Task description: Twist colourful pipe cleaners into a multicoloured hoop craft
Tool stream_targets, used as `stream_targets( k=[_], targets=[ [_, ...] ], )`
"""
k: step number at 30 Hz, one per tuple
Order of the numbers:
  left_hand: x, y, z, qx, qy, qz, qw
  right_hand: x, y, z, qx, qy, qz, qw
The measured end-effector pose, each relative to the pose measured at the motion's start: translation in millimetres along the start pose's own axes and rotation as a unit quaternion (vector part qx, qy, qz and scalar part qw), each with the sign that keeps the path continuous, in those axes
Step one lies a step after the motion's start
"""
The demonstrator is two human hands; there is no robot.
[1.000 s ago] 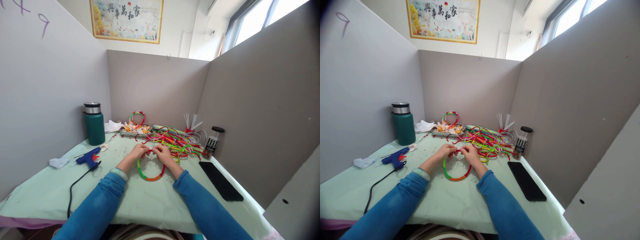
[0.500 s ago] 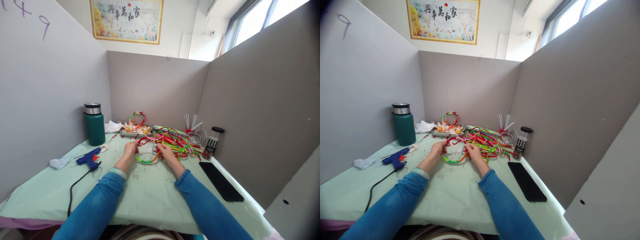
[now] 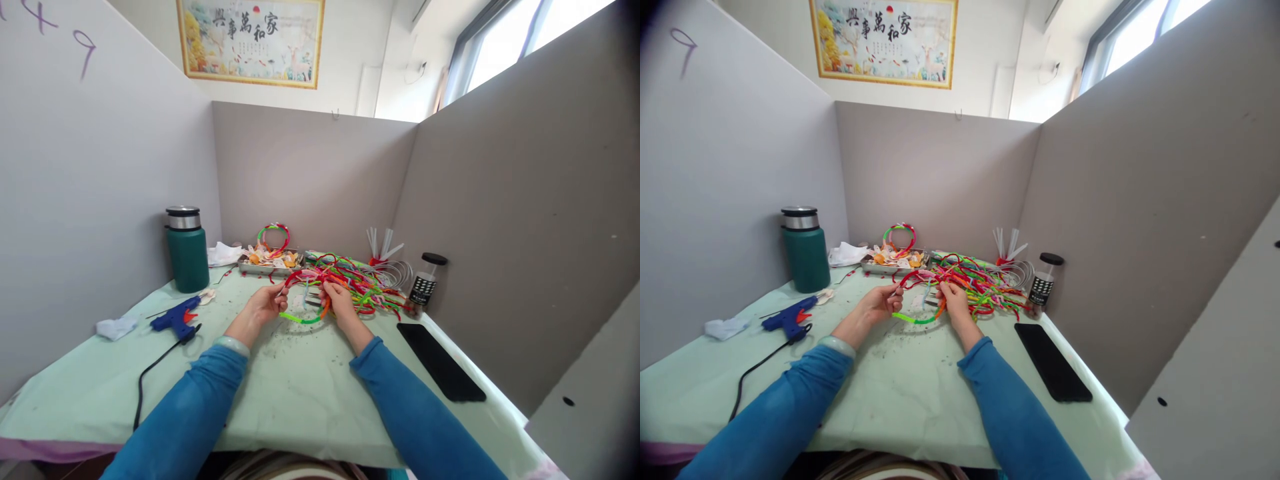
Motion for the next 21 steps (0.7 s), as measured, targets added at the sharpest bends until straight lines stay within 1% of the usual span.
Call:
stream_targets(
  k=[2,4,7,9,11,14,17,21],
  targets=[
    [-0.8,-0.3,-3.0,0.009,-0.032,0.010,0.999,0.7,1.0,-0.3,-0.032,0.013,-0.016,0.999],
    [-2.5,-2.9,-6.6,0.001,-0.052,0.055,0.997,1.3,1.8,0.2,-0.058,0.031,-0.028,0.997],
    [-5.2,-11.3,-7.8,-0.075,-0.018,0.161,0.984,3.4,4.4,2.8,-0.075,0.075,-0.049,0.993],
    [-6.8,-17.4,-6.1,-0.161,0.020,0.223,0.961,6.1,7.9,4.4,-0.078,0.106,-0.074,0.989],
    [-8.8,-22.0,-4.1,-0.241,0.052,0.259,0.934,9.4,12.0,4.8,-0.077,0.126,-0.104,0.984],
    [-11.5,-24.3,-1.5,-0.337,0.080,0.271,0.898,12.1,15.2,2.7,-0.068,0.120,-0.124,0.983],
    [-11.6,-21.0,1.2,-0.392,0.108,0.262,0.875,10.2,12.4,1.0,-0.070,0.096,-0.100,0.988],
    [-9.8,-13.2,3.5,-0.437,0.144,0.242,0.854,4.5,5.3,2.6,-0.083,0.072,-0.064,0.992]
  ],
)
Point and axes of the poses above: each hand's wrist, its own x-axis away from the middle knuckle, its own y-axis out of the palm, z = x × y, the point moved 4 cm from there along -x, towards the middle knuckle, and after that the axes turned 15 degrees about -x, right-handed, at the moved point
